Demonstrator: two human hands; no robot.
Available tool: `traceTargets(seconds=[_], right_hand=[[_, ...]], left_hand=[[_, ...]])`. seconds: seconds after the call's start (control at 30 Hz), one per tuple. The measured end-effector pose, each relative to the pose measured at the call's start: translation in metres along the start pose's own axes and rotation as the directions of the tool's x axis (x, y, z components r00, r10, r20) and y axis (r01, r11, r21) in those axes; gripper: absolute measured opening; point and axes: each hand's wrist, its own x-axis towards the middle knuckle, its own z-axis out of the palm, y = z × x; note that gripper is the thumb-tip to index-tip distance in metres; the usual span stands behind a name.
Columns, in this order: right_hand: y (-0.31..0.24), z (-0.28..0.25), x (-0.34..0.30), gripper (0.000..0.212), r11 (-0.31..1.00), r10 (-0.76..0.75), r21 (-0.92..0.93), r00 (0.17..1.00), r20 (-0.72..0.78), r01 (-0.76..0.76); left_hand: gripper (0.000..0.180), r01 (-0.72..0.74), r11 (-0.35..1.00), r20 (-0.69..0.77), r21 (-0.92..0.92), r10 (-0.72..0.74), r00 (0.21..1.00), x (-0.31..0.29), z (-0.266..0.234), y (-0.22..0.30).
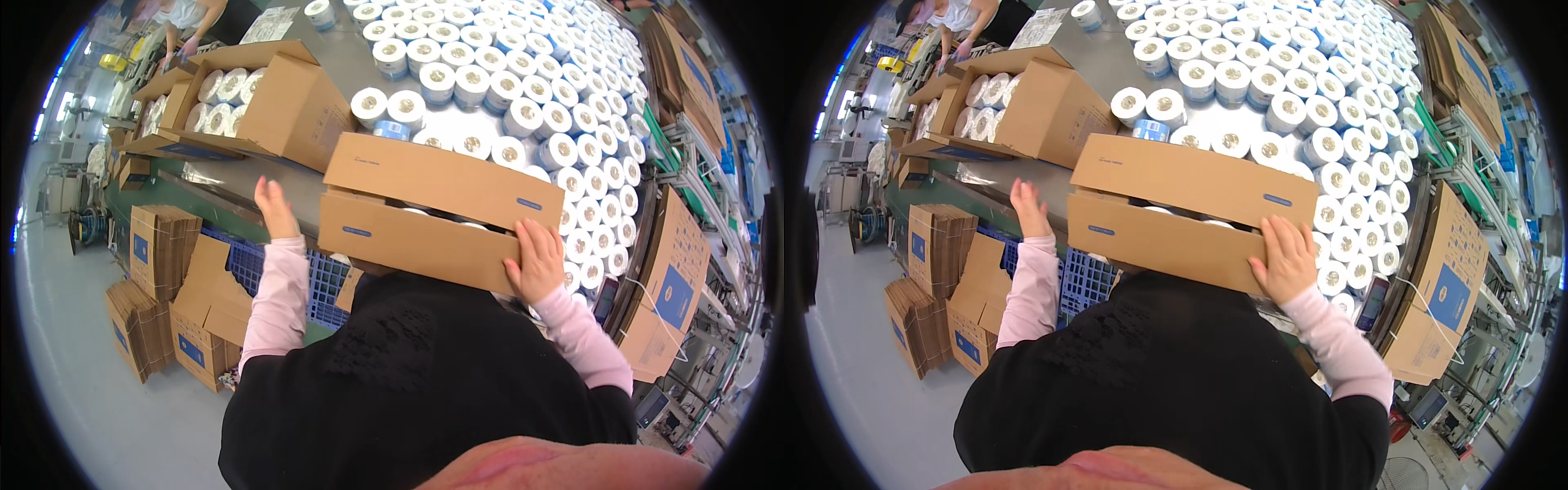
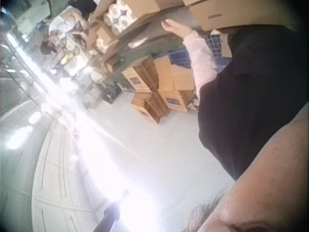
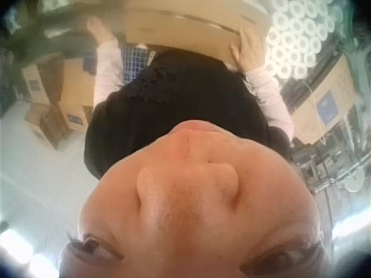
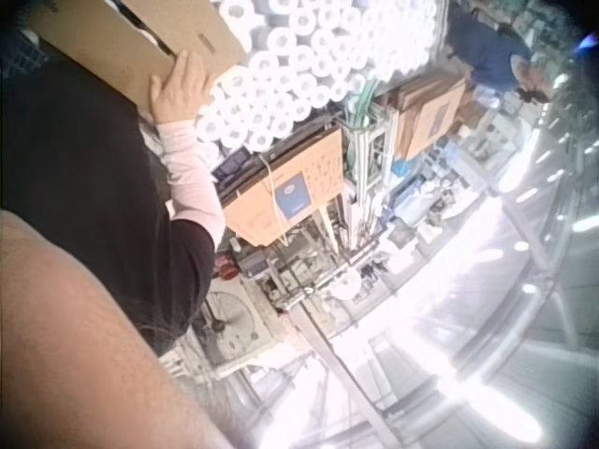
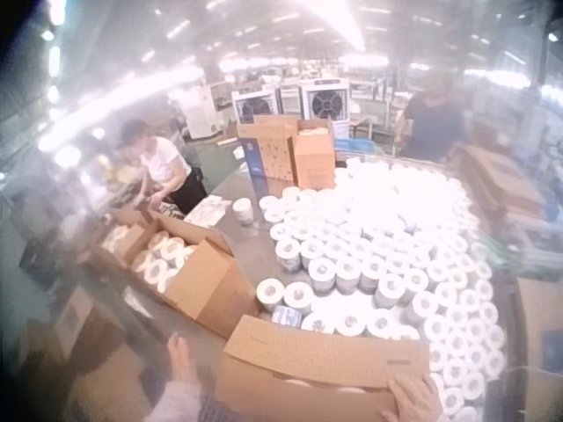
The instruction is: The person packs rolls of tape into cardboard boxes, repeating the process for multiple boxes.
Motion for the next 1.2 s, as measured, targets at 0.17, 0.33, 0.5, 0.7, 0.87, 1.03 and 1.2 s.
traceTargets(seconds=[0.17,0.33,0.5,0.7,0.87,1.03,1.2], right_hand=[[0.007,0.015,0.007,0.049,0.933,0.329,0.197,0.936,-0.129,-0.300],[0.009,0.034,-0.002,0.056,0.786,0.549,0.388,0.832,-0.079,-0.482],[-0.029,0.043,0.010,0.060,0.674,0.681,0.408,0.732,-0.021,-0.616],[-0.083,0.086,0.052,0.064,0.529,0.798,0.532,0.602,-0.046,-0.661],[-0.139,0.107,0.121,0.072,0.614,0.680,0.541,0.733,0.007,-0.574],[-0.190,0.129,0.244,0.080,0.532,0.459,0.748,0.877,0.139,-0.397],[-0.207,0.197,0.384,0.083,0.494,0.348,0.834,0.935,0.069,-0.245]], left_hand=[[0.099,0.524,0.811,0.055,-0.260,-0.529,0.847,0.109,-0.039,-0.061],[0.087,0.514,0.691,0.443,-0.507,-0.302,0.844,0.246,-0.015,-0.161],[0.094,0.616,0.633,0.357,-0.468,-0.502,0.788,0.270,0.096,-0.102],[0.097,0.483,0.844,0.802,0.233,-0.447,0.395,0.354,0.132,-0.091],[0.077,0.745,0.666,0.725,0.047,-0.535,0.433,0.278,-0.008,-0.138],[0.072,0.611,0.563,0.492,-0.557,-0.369,0.789,0.183,-0.003,-0.047],[0.064,0.425,0.636,0.428,-0.644,-0.161,0.889,0.301,0.035,-0.041]])
